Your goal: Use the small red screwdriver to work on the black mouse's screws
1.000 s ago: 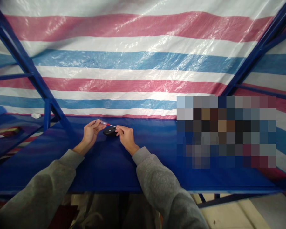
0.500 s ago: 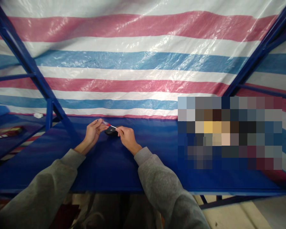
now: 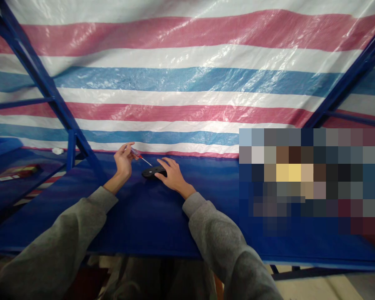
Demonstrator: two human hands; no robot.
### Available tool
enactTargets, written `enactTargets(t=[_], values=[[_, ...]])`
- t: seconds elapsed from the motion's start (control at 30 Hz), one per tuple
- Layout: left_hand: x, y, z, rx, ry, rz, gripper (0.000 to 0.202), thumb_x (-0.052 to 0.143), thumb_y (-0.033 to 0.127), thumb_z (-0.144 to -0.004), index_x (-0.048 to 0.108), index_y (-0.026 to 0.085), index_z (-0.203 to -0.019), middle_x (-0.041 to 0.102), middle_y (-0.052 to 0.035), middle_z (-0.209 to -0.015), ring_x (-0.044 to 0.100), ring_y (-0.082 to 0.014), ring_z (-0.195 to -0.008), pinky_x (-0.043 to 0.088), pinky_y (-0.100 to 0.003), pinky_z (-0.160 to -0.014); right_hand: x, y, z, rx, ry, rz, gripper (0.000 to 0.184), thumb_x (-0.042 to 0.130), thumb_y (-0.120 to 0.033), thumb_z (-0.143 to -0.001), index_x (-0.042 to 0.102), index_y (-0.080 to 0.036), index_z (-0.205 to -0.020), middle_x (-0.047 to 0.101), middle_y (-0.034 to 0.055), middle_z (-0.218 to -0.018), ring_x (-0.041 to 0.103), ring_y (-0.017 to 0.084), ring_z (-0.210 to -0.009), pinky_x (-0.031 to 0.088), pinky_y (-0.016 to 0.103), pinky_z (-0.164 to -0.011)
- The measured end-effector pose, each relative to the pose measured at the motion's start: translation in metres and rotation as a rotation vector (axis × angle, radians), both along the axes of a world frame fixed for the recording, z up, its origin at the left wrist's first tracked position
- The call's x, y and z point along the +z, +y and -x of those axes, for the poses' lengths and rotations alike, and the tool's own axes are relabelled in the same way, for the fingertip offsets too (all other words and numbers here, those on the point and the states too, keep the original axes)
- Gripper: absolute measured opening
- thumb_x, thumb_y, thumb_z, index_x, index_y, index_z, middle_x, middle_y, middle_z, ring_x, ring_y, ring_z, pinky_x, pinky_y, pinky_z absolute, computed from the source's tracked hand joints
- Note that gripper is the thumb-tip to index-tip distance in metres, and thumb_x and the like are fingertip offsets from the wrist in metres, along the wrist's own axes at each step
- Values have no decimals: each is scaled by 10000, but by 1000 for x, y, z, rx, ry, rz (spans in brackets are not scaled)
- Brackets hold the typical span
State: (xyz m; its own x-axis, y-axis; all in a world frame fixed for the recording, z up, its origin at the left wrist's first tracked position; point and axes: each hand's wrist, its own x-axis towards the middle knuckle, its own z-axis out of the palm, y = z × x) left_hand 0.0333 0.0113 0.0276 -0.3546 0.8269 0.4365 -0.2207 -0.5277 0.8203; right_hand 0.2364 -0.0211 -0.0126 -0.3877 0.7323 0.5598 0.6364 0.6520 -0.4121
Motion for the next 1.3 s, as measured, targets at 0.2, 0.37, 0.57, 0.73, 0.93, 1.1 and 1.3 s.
enactTargets(t=[0.2, 0.37, 0.57, 0.73, 0.93, 1.1, 1.3], values=[[-4, 6, 1, 78, 111, -87, 362, 530, 450, -847, 582, 157, -1054, 520, 26, -565, 465, -77, -422, 372, -182, -401, -10, 8, 1, 113, -240, 79, 583, 506, -528, -847, 432, -257, -1358, 483, 114, -1308, 395, 266, -1253, 217, 511, -1089], [-1, -15, -2, 143, 326, -103, 369, 438, 447, -902, 537, 184, -1141, 521, 19, -621, 482, -83, -472, 394, -191, -450, -13, 0, -6, 109, -182, 98, 591, 591, -547, -781, 528, -237, -1281, 498, 107, -1149, 479, 235, -1063, 400, 410, -954], [7, -28, 0, 241, 647, -148, 358, 376, 397, -936, 514, 192, -1195, 544, 10, -681, 518, -103, -547, 422, -215, -553, -12, -7, -7, 65, -167, 54, 592, 653, -523, -738, 557, -244, -1252, 467, 99, -1139, 450, 238, -1049, 399, 410, -931], [7, -30, 1, 239, 781, -181, 353, 369, 375, -938, 530, 187, -1190, 561, 4, -692, 520, -103, -557, 425, -216, -595, -10, -10, -7, 50, -162, 51, 590, 677, -505, -723, 563, -253, -1244, 467, 94, -1129, 454, 237, -1039, 395, 407, -922], [7, -34, -4, 145, 702, -199, 352, 431, 399, -903, 577, 189, -1145, 575, -9, -703, 512, -121, -572, 423, -219, -607, -8, -12, -7, 33, -164, 55, 585, 686, -500, -716, 571, -256, -1235, 475, 90, -1114, 458, 236, -1031, 398, 400, -913], [6, -36, -4, 137, 737, -221, 361, 418, 401, -906, 576, 186, -1149, 565, -8, -687, 509, -127, -570, 419, -226, -609, -8, -12, -7, 22, -162, 58, 590, 697, -496, -706, 570, -264, -1234, 477, 87, -1112, 463, 232, -1018, 402, 401, -901], [6, -36, -3, 137, 757, -236, 376, 400, 407, -914, 562, 183, -1168, 570, -7, -705, 517, -117, -559, 416, -219, -594, -8, -11, -7, 22, -170, 51, 587, 699, -495, -704, 577, -257, -1227, 480, 89, -1108, 461, 234, -1018, 399, 404, -905]])
